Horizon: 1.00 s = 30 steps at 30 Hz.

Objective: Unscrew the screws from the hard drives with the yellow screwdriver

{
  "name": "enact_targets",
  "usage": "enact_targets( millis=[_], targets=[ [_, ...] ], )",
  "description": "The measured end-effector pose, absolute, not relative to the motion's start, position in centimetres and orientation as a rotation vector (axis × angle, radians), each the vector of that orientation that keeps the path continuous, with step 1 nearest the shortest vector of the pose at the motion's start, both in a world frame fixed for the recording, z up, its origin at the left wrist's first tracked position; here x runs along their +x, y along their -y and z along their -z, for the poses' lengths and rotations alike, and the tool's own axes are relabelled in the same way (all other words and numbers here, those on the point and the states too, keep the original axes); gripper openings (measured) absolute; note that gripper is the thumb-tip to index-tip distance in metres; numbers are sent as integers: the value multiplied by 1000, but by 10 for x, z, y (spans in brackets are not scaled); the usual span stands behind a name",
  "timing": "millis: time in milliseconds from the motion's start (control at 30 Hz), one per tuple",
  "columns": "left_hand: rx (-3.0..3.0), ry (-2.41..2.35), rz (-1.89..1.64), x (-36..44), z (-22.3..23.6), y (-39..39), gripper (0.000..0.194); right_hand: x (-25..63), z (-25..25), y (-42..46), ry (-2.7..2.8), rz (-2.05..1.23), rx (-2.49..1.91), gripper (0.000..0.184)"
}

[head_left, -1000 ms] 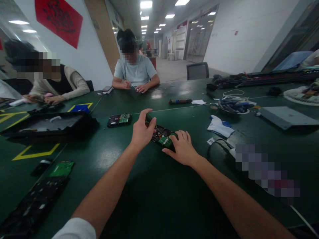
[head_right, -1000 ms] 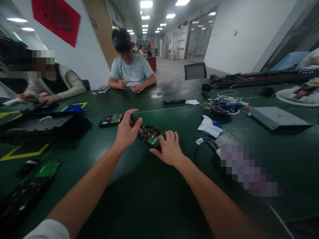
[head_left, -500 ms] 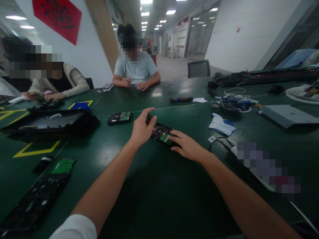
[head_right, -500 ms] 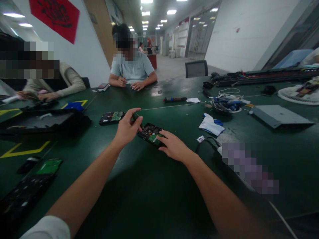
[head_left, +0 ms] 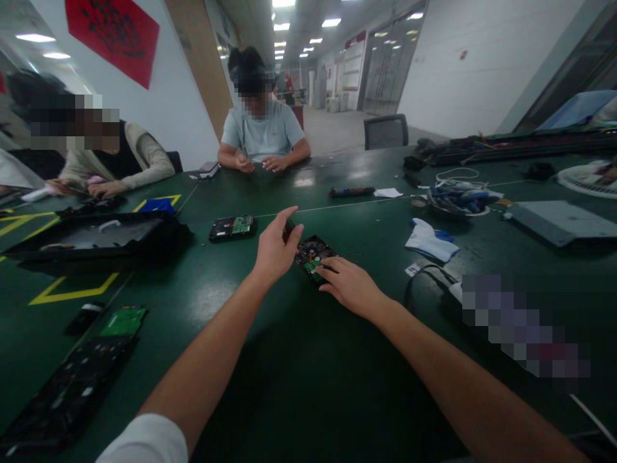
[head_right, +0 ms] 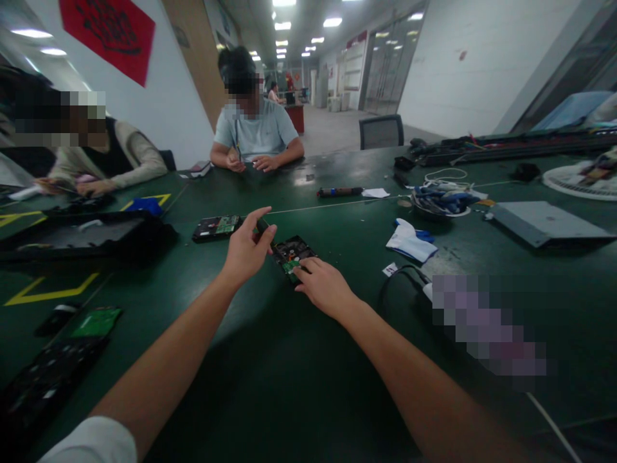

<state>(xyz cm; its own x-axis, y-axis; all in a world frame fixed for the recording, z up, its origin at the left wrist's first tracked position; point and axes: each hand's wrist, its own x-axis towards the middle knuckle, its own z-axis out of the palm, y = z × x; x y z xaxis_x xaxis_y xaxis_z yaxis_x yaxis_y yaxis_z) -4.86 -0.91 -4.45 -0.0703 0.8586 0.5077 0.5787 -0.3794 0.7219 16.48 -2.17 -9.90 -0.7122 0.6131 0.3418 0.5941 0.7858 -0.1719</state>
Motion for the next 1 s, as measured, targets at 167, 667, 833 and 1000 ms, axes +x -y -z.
enact_targets(
  millis=[167, 667, 833, 1000],
  targets=[
    [1914, -1552, -1446, -47, 43, 10, 44, 168, 100, 20, 2611, -87, -924, 34],
    [2085, -1572, -1440, -47, 49, 5, 55, 166, 105, 15, 2621, -67, -951, 33],
    [2035, -1659, -1396, -42, 47, 5, 53, 166, 106, 14, 2634, -48, -951, 31],
    [2133, -1713, -1347, -36, 41, 6, 38, 166, 102, 16, 2665, 16, -950, 31]
  ],
)
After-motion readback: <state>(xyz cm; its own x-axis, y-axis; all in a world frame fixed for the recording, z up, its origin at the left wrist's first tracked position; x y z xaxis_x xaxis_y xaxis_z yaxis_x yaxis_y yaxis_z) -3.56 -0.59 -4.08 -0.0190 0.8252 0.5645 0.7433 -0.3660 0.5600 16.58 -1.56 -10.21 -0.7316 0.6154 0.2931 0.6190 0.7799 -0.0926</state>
